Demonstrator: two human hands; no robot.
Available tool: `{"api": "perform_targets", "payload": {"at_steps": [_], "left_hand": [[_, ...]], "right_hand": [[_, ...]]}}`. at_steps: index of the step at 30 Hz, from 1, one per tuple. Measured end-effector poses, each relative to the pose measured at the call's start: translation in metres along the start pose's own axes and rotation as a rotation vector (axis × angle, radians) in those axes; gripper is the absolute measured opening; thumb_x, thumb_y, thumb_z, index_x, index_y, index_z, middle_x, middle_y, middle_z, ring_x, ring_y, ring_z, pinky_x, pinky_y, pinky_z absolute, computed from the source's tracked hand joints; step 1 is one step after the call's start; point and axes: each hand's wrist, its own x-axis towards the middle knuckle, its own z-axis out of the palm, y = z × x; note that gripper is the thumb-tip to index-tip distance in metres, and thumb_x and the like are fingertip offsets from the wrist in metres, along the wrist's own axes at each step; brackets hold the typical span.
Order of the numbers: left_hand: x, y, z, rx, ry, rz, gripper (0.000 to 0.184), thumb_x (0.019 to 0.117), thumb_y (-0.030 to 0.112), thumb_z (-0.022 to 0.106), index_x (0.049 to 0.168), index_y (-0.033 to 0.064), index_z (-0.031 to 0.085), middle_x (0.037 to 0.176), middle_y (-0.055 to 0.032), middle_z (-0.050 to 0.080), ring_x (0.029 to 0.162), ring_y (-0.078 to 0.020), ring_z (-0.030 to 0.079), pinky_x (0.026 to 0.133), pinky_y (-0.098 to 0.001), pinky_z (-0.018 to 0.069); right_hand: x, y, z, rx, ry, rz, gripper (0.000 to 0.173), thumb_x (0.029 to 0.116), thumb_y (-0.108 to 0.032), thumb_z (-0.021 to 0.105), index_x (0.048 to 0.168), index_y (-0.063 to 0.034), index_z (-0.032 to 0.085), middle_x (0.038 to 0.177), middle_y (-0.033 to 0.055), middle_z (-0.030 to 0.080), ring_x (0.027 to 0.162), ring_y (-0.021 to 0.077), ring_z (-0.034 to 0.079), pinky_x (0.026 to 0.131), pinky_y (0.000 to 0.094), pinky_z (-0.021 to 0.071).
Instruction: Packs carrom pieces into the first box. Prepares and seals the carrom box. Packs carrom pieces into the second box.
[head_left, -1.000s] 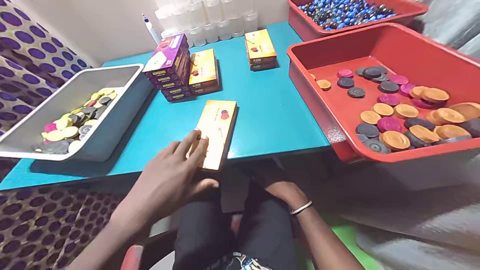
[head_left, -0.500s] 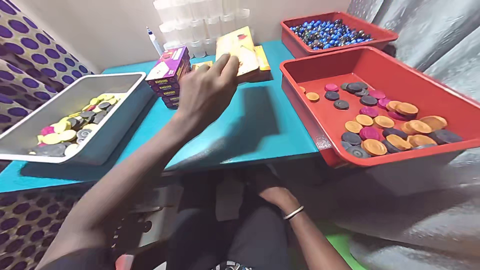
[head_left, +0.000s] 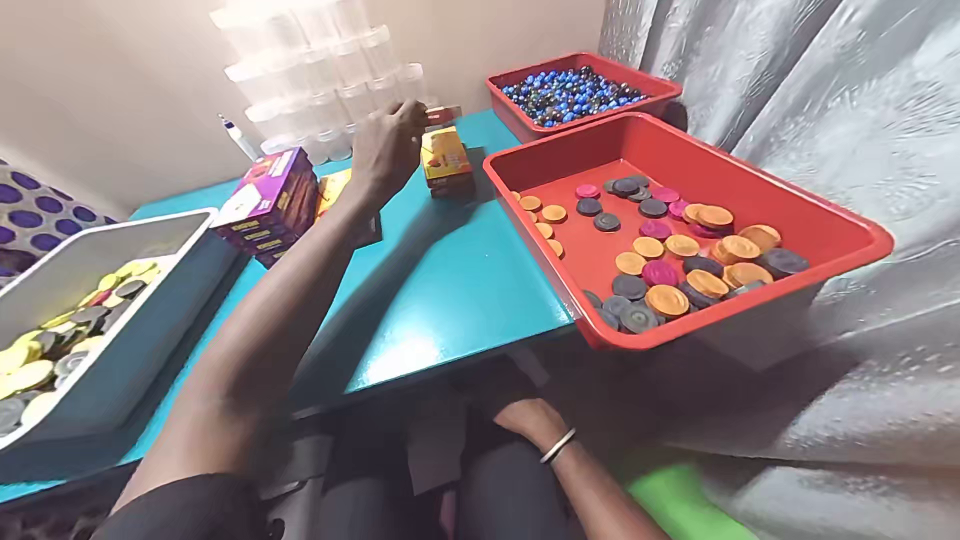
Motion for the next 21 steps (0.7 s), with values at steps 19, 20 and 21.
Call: {"api": "perform_targets", "payload": {"at_steps": [19,20,21], "left_hand": [[-0.25,0.053,-0.099,-0.175,-0.214,0.378,0.022,0.1042,0.018,0.052,0.106,-0.0015,0.06,0.137,-0.0225,0.063,0.131,-0.0345,0.059,0.108,-0.0471,0.0468],[-0.248,0.047,-0.098,-0.19,-0.266,0.376,0.035,0.1042,0.033,0.053,0.104,-0.0009,0.062,0.139,-0.0227,0.061,0.132,-0.0346,0.058,0.106,-0.0476,0.0479],[-0.245,0.044,-0.1,-0.198,-0.315,0.371,0.057,0.1007,0.057,0.052,0.102,0.0004,0.064,0.14,-0.0223,0.06,0.128,-0.032,0.061,0.101,-0.0461,0.0513]], "right_hand": [[-0.029,0.002,0.004,0.108,0.093,0.093,0.043,0.1049,-0.027,0.053,0.125,0.0084,0.066,0.128,0.0309,0.066,0.124,0.0476,0.061,0.103,0.0644,0.045],[-0.022,0.003,0.007,0.104,0.094,0.099,0.046,0.1043,-0.032,0.054,0.128,0.0059,0.066,0.129,0.0294,0.066,0.125,0.047,0.061,0.103,0.0658,0.0444],[-0.013,0.005,0.009,0.105,0.101,0.106,0.049,0.1029,-0.037,0.056,0.13,0.0031,0.066,0.13,0.0279,0.066,0.125,0.0466,0.061,0.102,0.0674,0.0443]]}}
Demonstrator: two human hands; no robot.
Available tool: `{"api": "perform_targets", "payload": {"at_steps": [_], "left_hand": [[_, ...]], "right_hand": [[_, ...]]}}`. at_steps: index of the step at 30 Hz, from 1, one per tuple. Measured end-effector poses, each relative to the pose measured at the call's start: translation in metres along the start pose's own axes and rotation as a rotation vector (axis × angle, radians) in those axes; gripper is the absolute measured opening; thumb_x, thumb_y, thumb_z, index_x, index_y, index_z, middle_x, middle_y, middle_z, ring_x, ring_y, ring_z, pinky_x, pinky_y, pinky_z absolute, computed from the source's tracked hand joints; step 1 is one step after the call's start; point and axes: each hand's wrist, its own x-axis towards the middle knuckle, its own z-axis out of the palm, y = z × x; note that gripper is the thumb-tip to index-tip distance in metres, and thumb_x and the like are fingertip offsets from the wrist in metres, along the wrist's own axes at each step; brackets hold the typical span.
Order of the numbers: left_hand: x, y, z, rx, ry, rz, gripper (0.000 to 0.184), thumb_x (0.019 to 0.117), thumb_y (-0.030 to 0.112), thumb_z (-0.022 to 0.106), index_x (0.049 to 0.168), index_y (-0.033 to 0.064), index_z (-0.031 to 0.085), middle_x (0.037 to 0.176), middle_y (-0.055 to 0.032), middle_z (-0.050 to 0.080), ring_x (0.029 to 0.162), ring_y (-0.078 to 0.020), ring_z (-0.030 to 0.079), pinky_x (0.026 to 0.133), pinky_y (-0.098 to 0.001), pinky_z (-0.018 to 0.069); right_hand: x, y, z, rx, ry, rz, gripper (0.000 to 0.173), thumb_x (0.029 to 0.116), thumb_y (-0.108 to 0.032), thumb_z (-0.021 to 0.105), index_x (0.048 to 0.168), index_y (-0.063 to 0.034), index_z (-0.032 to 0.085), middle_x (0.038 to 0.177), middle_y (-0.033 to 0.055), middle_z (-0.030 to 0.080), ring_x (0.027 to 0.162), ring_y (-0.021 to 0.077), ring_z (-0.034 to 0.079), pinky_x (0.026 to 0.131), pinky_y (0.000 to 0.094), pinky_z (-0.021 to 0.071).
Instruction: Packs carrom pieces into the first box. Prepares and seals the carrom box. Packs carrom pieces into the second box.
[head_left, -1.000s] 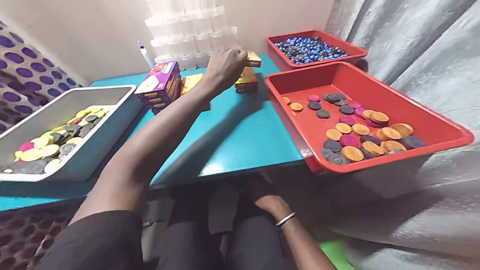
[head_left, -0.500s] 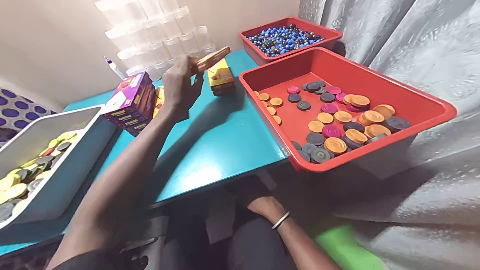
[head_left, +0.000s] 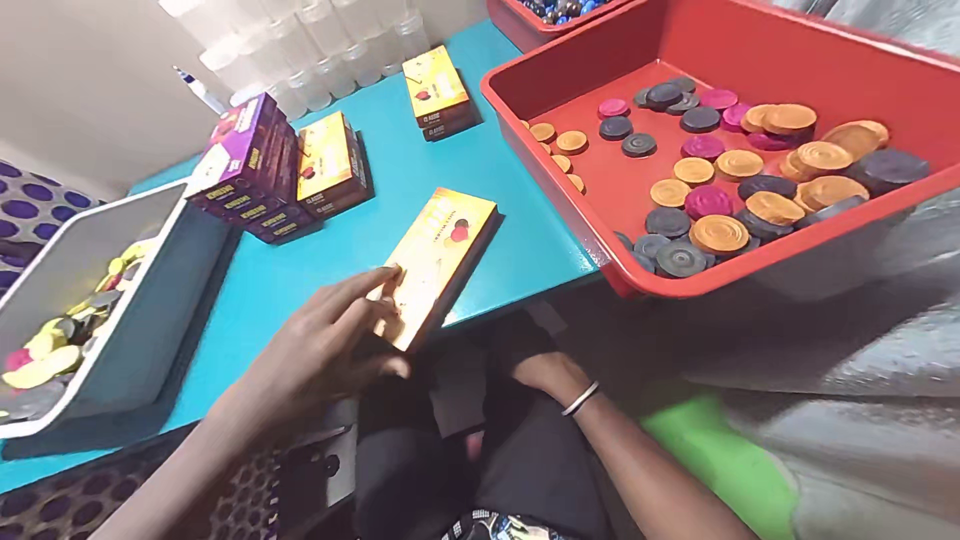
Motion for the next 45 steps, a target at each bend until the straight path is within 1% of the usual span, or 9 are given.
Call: {"api": "perform_targets", "payload": {"at_steps": [3,9,13,21,26,31,35,37,45], "left_hand": [[0.01,0.006,-0.004,0.064,-0.003,-0.073,0.084,0.0884,0.082,0.043,0.093,0.0025,0.069,0.131,-0.0193,0.067,0.108,-0.0295,0.071,0.082,-0.0475,0.0571],[0.036,0.006,-0.008,0.12,-0.194,-0.128,0.043,0.1026,0.031,0.044,0.137,0.0172,0.065,0.145,-0.005,0.061,0.139,-0.032,0.052,0.111,-0.0573,0.0402],[0.031,-0.027,-0.014,0.448,-0.099,-0.059,0.039,0.1,0.001,0.05,0.129,0.0179,0.069,0.14,-0.007,0.065,0.137,-0.0405,0.051,0.116,-0.0648,0.0278],[0.044,0.035,0.018,0.237,0.013,-0.055,0.069,0.0968,0.069,0.045,0.137,0.0164,0.066,0.139,-0.0131,0.065,0.126,-0.0359,0.062,0.1,-0.055,0.0501],[0.04,0.05,0.028,0.293,0.138,0.067,0.031,0.0985,0.035,0.064,0.099,0.0051,0.07,0.121,-0.0151,0.072,0.116,-0.0315,0.069,0.097,-0.0466,0.0563],[0.028,0.07,0.015,0.43,0.237,0.083,0.024,0.1022,0.013,0.058,0.122,0.0056,0.068,0.117,-0.0143,0.075,0.109,-0.0309,0.071,0.093,-0.0434,0.0564],[0.058,0.034,-0.026,0.407,0.362,-0.116,0.022,0.1014,0.008,0.059,0.12,0.0009,0.069,0.112,-0.0179,0.075,0.095,-0.0294,0.075,0.075,-0.0418,0.0587],[0.089,0.001,-0.04,0.369,0.405,-0.142,0.025,0.104,0.009,0.056,0.125,-0.0001,0.064,0.107,-0.0217,0.072,0.088,-0.032,0.072,0.071,-0.0437,0.0553],[0.196,-0.127,-0.006,0.331,0.358,-0.173,0.03,0.108,0.016,0.045,0.123,-0.0004,0.064,0.118,-0.0235,0.071,0.097,-0.0427,0.072,0.078,-0.0591,0.0553]], "right_hand": [[0.01,0.0,0.002,-0.032,-0.034,0.0,0.05,0.1031,-0.041,0.055,0.129,-0.0004,0.068,0.131,0.0265,0.066,0.126,0.0462,0.06,0.102,0.0682,0.0441],[0.015,-0.004,-0.004,-0.102,0.029,-0.227,0.047,0.1039,-0.03,0.058,0.142,-0.0018,0.058,0.141,0.0249,0.059,0.135,0.0415,0.054,0.111,0.0629,0.041],[0.018,0.001,0.005,-0.09,0.114,-0.238,0.049,0.1025,-0.037,0.059,0.138,-0.0034,0.062,0.139,0.0238,0.061,0.132,0.0412,0.056,0.108,0.0634,0.0428],[-0.024,-0.012,-0.015,-0.041,-0.107,0.06,0.046,0.1062,-0.029,0.055,0.127,0.0106,0.064,0.137,0.0301,0.061,0.133,0.0439,0.055,0.11,0.0585,0.0421],[-0.017,0.008,0.011,-0.007,0.143,-0.112,0.033,0.1048,-0.011,0.054,0.124,0.0126,0.066,0.127,0.0339,0.065,0.122,0.0501,0.061,0.104,0.0622,0.0464],[-0.022,0.019,0.018,0.017,0.203,-0.152,0.034,0.1022,-0.008,0.053,0.123,0.0154,0.065,0.123,0.0346,0.067,0.12,0.0508,0.063,0.105,0.0607,0.0455],[-0.013,0.018,0.021,-0.002,0.171,-0.123,0.04,0.1059,-0.02,0.053,0.128,0.0112,0.064,0.131,0.0323,0.063,0.126,0.0462,0.06,0.11,0.0573,0.0426],[0.027,0.031,0.047,-0.084,0.555,-0.428,0.045,0.0984,-0.043,0.058,0.105,-0.0019,0.076,0.097,0.0231,0.074,0.09,0.0398,0.072,0.078,0.0591,0.0574],[0.0,-0.014,-0.012,-0.085,-0.097,-0.074,0.049,0.1074,-0.036,0.049,0.136,0.0016,0.062,0.14,0.0254,0.061,0.134,0.0424,0.055,0.108,0.064,0.0414]]}}
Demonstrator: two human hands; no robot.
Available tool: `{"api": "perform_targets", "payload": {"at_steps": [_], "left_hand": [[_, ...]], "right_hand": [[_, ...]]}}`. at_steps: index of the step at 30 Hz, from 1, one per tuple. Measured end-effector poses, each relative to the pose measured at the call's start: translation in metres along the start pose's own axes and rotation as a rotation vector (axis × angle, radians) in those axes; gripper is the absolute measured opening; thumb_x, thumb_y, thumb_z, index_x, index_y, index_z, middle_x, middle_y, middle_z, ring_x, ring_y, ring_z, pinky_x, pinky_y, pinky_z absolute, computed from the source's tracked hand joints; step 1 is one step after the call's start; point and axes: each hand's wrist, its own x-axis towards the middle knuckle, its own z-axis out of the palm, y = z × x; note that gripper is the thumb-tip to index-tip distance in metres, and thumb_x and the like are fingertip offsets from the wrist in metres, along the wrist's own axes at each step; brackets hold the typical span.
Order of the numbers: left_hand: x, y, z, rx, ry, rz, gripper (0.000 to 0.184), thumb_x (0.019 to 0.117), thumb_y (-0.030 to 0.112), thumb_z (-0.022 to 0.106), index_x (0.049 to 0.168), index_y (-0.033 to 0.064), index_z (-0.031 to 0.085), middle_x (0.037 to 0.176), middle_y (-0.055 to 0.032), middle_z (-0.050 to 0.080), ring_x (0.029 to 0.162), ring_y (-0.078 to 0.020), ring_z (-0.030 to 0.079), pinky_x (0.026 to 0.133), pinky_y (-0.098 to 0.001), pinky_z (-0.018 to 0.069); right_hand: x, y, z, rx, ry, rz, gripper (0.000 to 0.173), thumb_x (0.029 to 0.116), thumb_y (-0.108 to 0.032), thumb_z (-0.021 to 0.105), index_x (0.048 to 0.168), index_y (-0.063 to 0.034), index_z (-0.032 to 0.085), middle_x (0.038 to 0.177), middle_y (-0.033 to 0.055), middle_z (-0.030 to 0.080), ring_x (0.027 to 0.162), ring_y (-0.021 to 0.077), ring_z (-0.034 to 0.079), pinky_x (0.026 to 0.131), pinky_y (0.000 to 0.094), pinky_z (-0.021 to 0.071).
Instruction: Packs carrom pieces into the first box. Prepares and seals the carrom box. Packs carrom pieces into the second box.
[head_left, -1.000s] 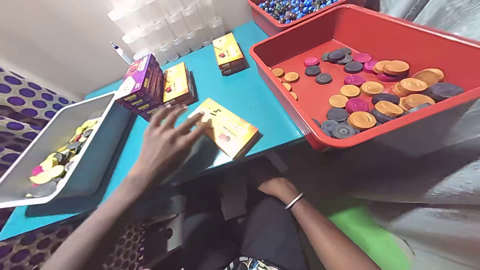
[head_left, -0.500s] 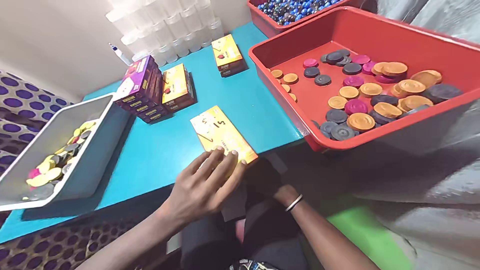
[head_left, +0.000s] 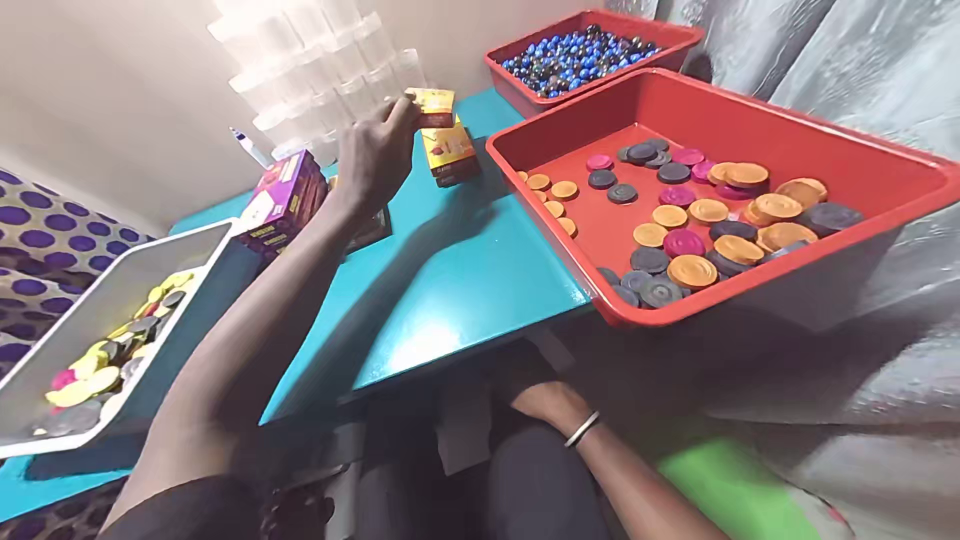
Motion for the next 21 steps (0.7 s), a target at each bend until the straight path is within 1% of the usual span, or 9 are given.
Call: {"api": "perform_targets", "payload": {"at_steps": [2,4,6,9,12,13,15,18,21], "left_hand": [[0.009,-0.006,0.021,0.057,-0.034,-0.046,0.03,0.1078,0.017,0.044,0.121,-0.0015,0.063,0.102,-0.0257,0.072,0.085,-0.047,0.072,0.069,-0.0627,0.0531],[0.012,-0.001,0.033,0.109,-0.108,-0.097,0.028,0.1078,0.017,0.042,0.115,-0.002,0.061,0.095,-0.0266,0.07,0.082,-0.0498,0.07,0.065,-0.0647,0.0515],[0.014,0.01,0.039,0.154,-0.156,-0.126,0.025,0.1067,0.014,0.043,0.109,-0.0022,0.062,0.093,-0.0262,0.069,0.081,-0.0494,0.07,0.063,-0.0638,0.0504],[0.012,0.02,0.043,0.239,-0.165,-0.137,0.024,0.1043,0.01,0.043,0.108,-0.0015,0.063,0.095,-0.0251,0.07,0.079,-0.0474,0.07,0.06,-0.0608,0.0505],[0.01,0.025,0.044,0.275,-0.205,-0.156,0.025,0.1051,0.014,0.043,0.11,-0.0013,0.063,0.093,-0.0259,0.07,0.079,-0.0482,0.07,0.06,-0.0611,0.05],[0.009,0.024,0.044,0.273,-0.209,-0.157,0.026,0.1057,0.016,0.043,0.109,-0.0008,0.063,0.091,-0.0258,0.069,0.078,-0.048,0.07,0.06,-0.0608,0.0498],[0.006,0.022,0.048,0.263,-0.207,-0.152,0.028,0.1062,0.02,0.045,0.107,-0.0003,0.064,0.088,-0.0254,0.069,0.077,-0.0477,0.07,0.059,-0.0608,0.0498],[0.004,0.024,0.048,0.197,-0.267,-0.183,0.026,0.1054,0.019,0.048,0.11,-0.0008,0.065,0.093,-0.0278,0.07,0.084,-0.0509,0.07,0.065,-0.0648,0.0504],[0.005,0.022,0.044,0.131,-0.302,-0.206,0.026,0.1042,0.019,0.051,0.115,0.0008,0.066,0.095,-0.0274,0.07,0.089,-0.0506,0.07,0.071,-0.0665,0.0511]], "right_hand": [[0.004,0.002,0.001,-0.014,-0.028,-0.024,0.049,0.1086,-0.035,0.046,0.136,0.0026,0.061,0.141,0.0251,0.06,0.135,0.042,0.055,0.11,0.0636,0.0408],[0.009,0.004,0.004,-0.001,-0.024,-0.045,0.048,0.1086,-0.033,0.046,0.136,0.003,0.061,0.14,0.0259,0.06,0.134,0.0432,0.055,0.109,0.0645,0.0412],[0.011,0.006,0.005,0.019,0.009,-0.057,0.047,0.1066,-0.033,0.05,0.136,0.0021,0.062,0.139,0.0256,0.061,0.134,0.0426,0.055,0.108,0.0646,0.0419],[0.014,0.005,0.005,0.013,-0.045,-0.048,0.048,0.1083,-0.035,0.047,0.135,0.0021,0.062,0.139,0.0257,0.061,0.133,0.0429,0.056,0.107,0.0654,0.042],[0.021,0.008,0.01,0.015,-0.046,-0.082,0.05,0.1094,-0.036,0.044,0.138,0.0011,0.06,0.139,0.0262,0.061,0.133,0.0438,0.056,0.107,0.0658,0.0421],[0.022,0.008,0.011,0.008,-0.057,-0.086,0.052,0.1102,-0.038,0.042,0.142,0.0002,0.057,0.14,0.0263,0.06,0.134,0.0441,0.055,0.108,0.0662,0.0416],[0.023,0.008,0.011,0.011,-0.062,-0.089,0.053,0.1105,-0.038,0.042,0.143,0.0001,0.056,0.141,0.0266,0.059,0.134,0.0448,0.054,0.108,0.0663,0.0411],[0.025,0.009,0.012,0.006,-0.053,-0.094,0.052,0.1104,-0.038,0.042,0.144,-0.0007,0.056,0.142,0.0261,0.059,0.135,0.0444,0.054,0.109,0.0657,0.0411],[0.027,0.009,0.013,-0.002,-0.051,-0.098,0.051,0.1101,-0.037,0.043,0.144,-0.0016,0.056,0.142,0.0255,0.059,0.135,0.0435,0.055,0.108,0.0654,0.0414]]}}
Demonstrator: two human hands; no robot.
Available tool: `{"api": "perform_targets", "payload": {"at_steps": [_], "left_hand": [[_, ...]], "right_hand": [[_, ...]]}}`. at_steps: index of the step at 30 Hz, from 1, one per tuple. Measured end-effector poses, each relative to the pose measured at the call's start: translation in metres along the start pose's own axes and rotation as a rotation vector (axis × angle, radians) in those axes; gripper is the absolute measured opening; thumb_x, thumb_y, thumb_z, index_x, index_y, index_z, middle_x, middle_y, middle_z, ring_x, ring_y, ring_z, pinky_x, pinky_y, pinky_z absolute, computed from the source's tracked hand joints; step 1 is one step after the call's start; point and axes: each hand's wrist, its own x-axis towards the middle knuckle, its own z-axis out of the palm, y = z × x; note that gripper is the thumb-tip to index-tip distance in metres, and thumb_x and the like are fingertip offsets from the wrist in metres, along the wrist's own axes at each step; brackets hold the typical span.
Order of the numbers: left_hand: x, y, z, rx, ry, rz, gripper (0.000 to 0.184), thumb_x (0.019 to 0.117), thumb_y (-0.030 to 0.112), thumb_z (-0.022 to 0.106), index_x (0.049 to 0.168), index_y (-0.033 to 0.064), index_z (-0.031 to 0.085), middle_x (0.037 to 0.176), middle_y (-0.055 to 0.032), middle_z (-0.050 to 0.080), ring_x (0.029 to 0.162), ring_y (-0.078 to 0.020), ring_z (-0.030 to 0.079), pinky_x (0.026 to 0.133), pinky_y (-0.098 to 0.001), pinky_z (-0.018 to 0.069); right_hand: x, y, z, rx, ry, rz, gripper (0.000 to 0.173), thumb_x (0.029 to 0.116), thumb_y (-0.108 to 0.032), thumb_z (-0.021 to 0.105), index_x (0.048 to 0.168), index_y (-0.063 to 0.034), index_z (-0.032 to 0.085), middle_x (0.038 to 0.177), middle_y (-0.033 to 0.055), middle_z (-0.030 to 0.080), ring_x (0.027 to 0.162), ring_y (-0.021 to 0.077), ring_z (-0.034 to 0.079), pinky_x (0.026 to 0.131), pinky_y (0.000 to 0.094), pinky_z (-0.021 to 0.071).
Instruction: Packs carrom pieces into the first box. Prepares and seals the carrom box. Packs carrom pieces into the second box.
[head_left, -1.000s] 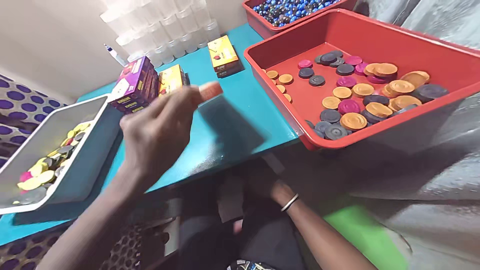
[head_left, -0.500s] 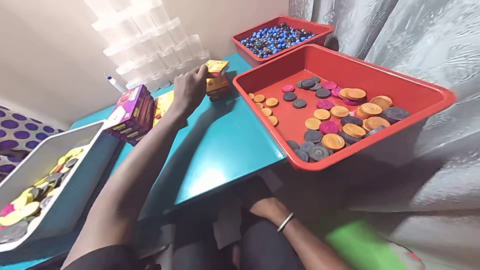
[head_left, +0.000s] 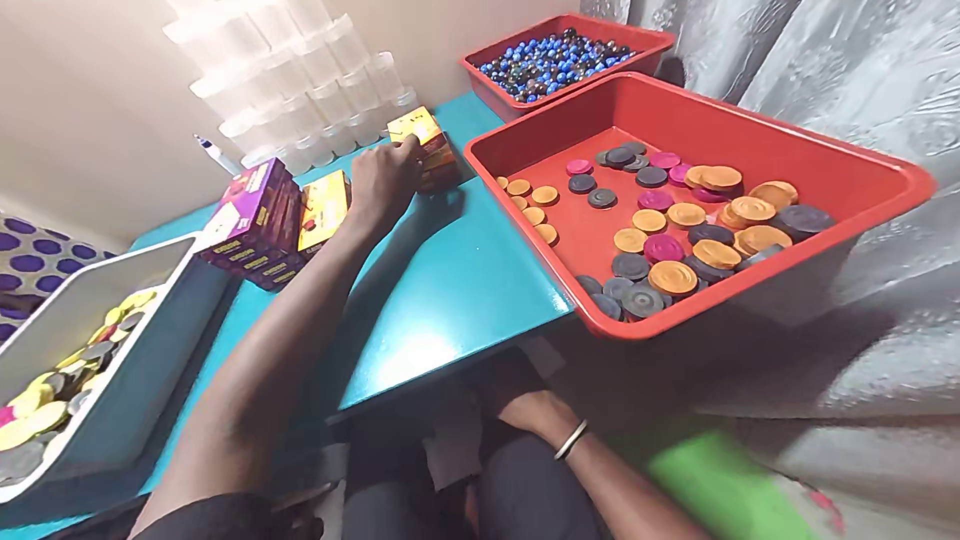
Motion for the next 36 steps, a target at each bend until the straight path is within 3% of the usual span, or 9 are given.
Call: {"api": "perform_targets", "payload": {"at_steps": [5,9,14,23,27,29,31,34,36], "left_hand": [[-0.007,0.003,-0.002,-0.039,-0.056,-0.012,0.028,0.106,0.022,0.048,0.114,0.0025,0.066,0.098,-0.0261,0.07,0.089,-0.0502,0.069,0.069,-0.0667,0.0514],[-0.031,0.007,-0.029,-0.065,-0.19,-0.109,0.043,0.104,0.03,0.056,0.133,-0.001,0.059,0.126,-0.0262,0.064,0.105,-0.0496,0.066,0.078,-0.0694,0.0507],[-0.095,-0.017,-0.061,0.232,-0.468,-0.323,0.067,0.1014,0.057,0.051,0.093,-0.0084,0.065,0.093,-0.0314,0.067,0.097,-0.0513,0.066,0.084,-0.0691,0.046],[-0.159,-0.037,-0.091,-0.032,-0.21,0.066,0.03,0.1051,0.018,0.051,0.127,0.0146,0.071,0.114,-0.0173,0.071,0.109,-0.0425,0.065,0.085,-0.0629,0.0511],[-0.148,-0.064,-0.084,0.156,-0.45,0.235,0.086,0.0876,-0.003,0.066,0.157,0.0408,0.039,0.168,-0.0128,0.028,0.151,-0.0468,0.027,0.115,-0.0667,0.0289],[-0.139,-0.068,-0.078,0.112,-0.602,0.299,0.106,0.0772,0.007,0.084,0.163,0.0333,0.027,0.171,-0.0071,0.022,0.154,-0.0433,0.023,0.119,-0.0669,0.0231],[-0.127,-0.072,-0.081,0.024,-0.605,0.385,0.095,0.0752,0.026,0.089,0.158,0.0286,0.041,0.161,-0.0083,0.041,0.146,-0.0382,0.04,0.116,-0.0644,0.0301],[-0.121,-0.077,-0.083,-0.159,-0.448,0.545,0.066,0.0772,0.064,0.071,0.129,0.0227,0.071,0.121,-0.0061,0.069,0.117,-0.026,0.063,0.102,-0.053,0.0479],[-0.129,-0.069,-0.082,-0.265,-0.46,0.553,0.067,0.076,0.065,0.069,0.122,0.0162,0.071,0.123,-0.0073,0.068,0.119,-0.0241,0.063,0.101,-0.0495,0.0498]], "right_hand": [[-0.016,-0.007,-0.007,0.004,-0.001,0.045,0.048,0.1093,-0.035,0.045,0.136,0.0022,0.061,0.14,0.0262,0.06,0.133,0.0432,0.056,0.108,0.0651,0.0414],[-0.018,-0.007,-0.008,-0.002,0.04,0.023,0.049,0.1086,-0.036,0.047,0.136,0.0021,0.061,0.139,0.0259,0.061,0.133,0.0429,0.056,0.109,0.0645,0.0409],[-0.033,-0.017,-0.017,0.006,-0.043,0.119,0.05,0.1101,-0.037,0.042,0.136,0.0017,0.062,0.142,0.0244,0.06,0.135,0.0426,0.055,0.109,0.0644,0.0404],[-0.008,0.001,0.002,-0.102,0.214,-0.068,0.054,0.1055,-0.044,0.053,0.142,-0.004,0.058,0.143,0.0238,0.058,0.137,0.0415,0.052,0.112,0.0628,0.0391],[0.004,0.005,0.007,-0.153,0.314,-0.198,0.051,0.1054,-0.047,0.051,0.141,-0.0117,0.061,0.14,0.0195,0.061,0.134,0.039,0.055,0.111,0.0622,0.0411],[0.009,0.008,0.009,-0.154,0.336,-0.205,0.051,0.105,-0.047,0.051,0.142,-0.0136,0.061,0.14,0.0184,0.062,0.134,0.0384,0.055,0.111,0.0623,0.0412],[0.009,0.008,0.009,-0.127,0.284,-0.156,0.053,0.1055,-0.047,0.05,0.146,-0.0138,0.057,0.146,0.0182,0.058,0.14,0.0381,0.05,0.115,0.0623,0.0368],[0.002,0.004,0.009,-0.101,0.239,-0.107,0.056,0.1062,-0.049,0.048,0.145,-0.0102,0.057,0.147,0.0196,0.057,0.14,0.0383,0.05,0.115,0.0619,0.0374],[-0.004,-0.002,0.006,-0.082,0.233,-0.09,0.052,0.106,-0.044,0.051,0.142,-0.0065,0.059,0.143,0.0219,0.059,0.137,0.0404,0.053,0.111,0.0639,0.0398]]}}
